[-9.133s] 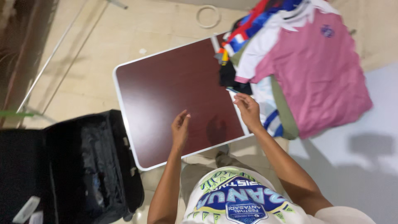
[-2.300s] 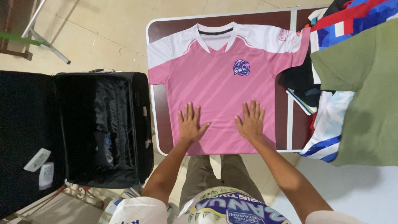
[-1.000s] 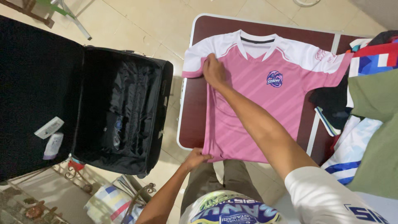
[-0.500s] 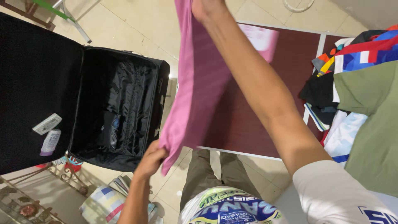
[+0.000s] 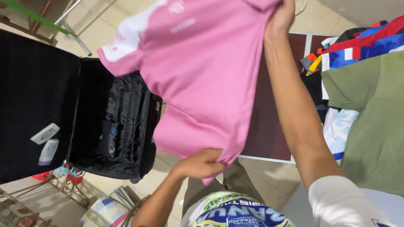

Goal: The person opens a suitcase and places two small bottles into the lid compartment. They then fold a black t-shirt and a pink t-shirt on a table and place the folded black t-shirt into the suitcase. The pink t-shirt is folded but not placed in the suitcase before the video ends.

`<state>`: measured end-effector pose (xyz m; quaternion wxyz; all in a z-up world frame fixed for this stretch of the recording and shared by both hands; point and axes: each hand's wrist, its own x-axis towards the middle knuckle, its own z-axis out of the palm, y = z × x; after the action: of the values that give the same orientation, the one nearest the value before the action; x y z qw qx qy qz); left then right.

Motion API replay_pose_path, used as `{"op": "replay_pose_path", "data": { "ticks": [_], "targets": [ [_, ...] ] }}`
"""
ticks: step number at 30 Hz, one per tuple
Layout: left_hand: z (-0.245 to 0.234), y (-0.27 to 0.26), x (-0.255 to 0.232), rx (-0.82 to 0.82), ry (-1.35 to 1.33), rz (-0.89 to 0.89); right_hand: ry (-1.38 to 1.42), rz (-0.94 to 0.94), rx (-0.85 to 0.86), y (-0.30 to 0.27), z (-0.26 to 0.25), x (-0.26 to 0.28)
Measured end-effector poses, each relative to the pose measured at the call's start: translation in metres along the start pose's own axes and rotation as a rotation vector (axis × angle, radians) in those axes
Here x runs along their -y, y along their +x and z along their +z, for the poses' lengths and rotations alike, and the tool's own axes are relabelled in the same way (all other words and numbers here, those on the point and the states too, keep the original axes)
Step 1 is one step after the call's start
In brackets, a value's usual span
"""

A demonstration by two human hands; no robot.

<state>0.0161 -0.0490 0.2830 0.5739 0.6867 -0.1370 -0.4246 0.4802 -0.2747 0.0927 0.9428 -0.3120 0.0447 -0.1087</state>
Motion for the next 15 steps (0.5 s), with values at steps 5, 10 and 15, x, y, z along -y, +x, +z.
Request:
{"op": "replay_pose_path", "data": {
  "ticks": [5,10,15],
  "targets": [
    [0.057,0.107,0.049,0.031,0.262,-0.153,-0.005,0.144,-0.136,-0.035,-0.154,0.046],
    [0.13,0.207,0.125,0.05,0.252,-0.133,-0.245,0.489,-0.451,-0.078,-0.241,0.085],
    [0.189,0.253,0.169,0.091,0.341,-0.008,-0.673,0.391,-0.482,-0.08,-0.259,0.079]
  ]
}}
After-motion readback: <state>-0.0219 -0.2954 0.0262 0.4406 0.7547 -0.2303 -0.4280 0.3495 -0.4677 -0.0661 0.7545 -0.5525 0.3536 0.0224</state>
